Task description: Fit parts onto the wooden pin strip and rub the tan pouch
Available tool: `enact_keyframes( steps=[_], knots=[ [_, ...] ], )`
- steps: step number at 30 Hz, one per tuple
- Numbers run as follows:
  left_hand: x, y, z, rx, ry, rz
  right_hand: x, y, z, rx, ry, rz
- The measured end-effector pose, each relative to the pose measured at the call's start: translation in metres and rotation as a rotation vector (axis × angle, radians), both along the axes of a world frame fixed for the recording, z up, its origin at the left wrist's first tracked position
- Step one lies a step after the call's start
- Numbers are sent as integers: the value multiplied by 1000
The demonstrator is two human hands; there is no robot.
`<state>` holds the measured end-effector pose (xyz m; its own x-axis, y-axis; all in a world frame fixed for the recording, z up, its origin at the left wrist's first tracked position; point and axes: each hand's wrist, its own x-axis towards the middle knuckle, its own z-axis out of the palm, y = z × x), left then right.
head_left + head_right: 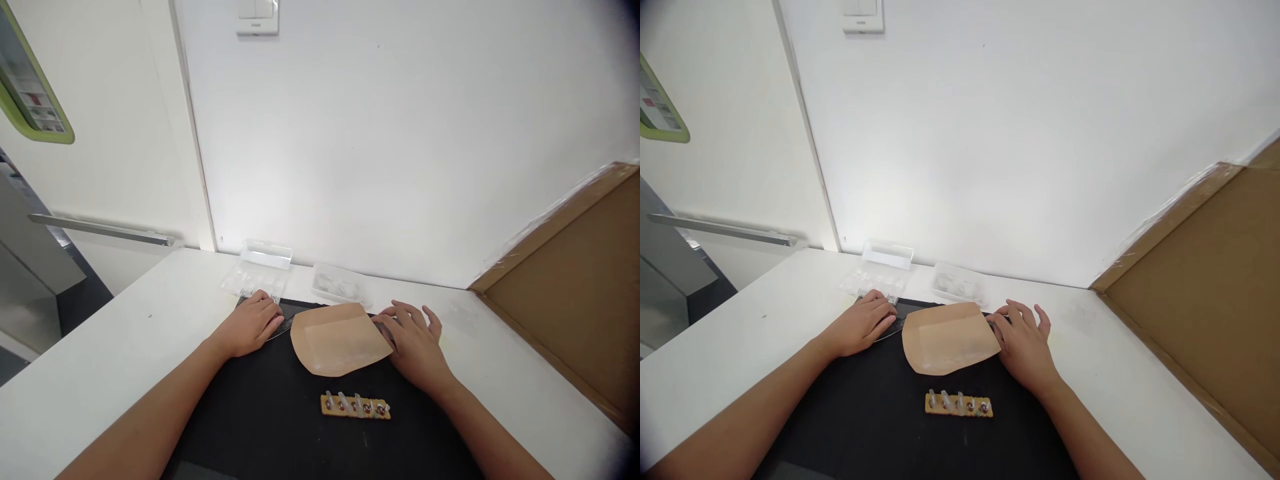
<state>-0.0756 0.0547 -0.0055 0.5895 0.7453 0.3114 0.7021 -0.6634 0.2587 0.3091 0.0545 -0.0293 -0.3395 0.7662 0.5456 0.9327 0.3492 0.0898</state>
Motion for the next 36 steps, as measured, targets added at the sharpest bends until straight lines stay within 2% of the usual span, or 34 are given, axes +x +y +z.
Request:
enact_keyframes(
  steps=[4,9,14,17,23,31,36],
  knots=[
    [0,0,0,10,-9,9,6,3,-2,-19,-12,1],
    [0,2,-3,34,-29,26,21,9,-3,-73,59,-69],
    [-1,3,-5,58,-55,44,33,19,-8,-202,282,-120],
    [-1,3,-5,79,-85,80,35,23,-11,-214,450,-158],
    [0,3,-3,160,-238,228,34,24,-11,-125,560,-186],
    [-2,2,-2,304,-525,535,31,24,-11,-105,550,-162],
    [-2,3,-5,284,-567,582,31,24,-12,-108,505,-122]
  ],
)
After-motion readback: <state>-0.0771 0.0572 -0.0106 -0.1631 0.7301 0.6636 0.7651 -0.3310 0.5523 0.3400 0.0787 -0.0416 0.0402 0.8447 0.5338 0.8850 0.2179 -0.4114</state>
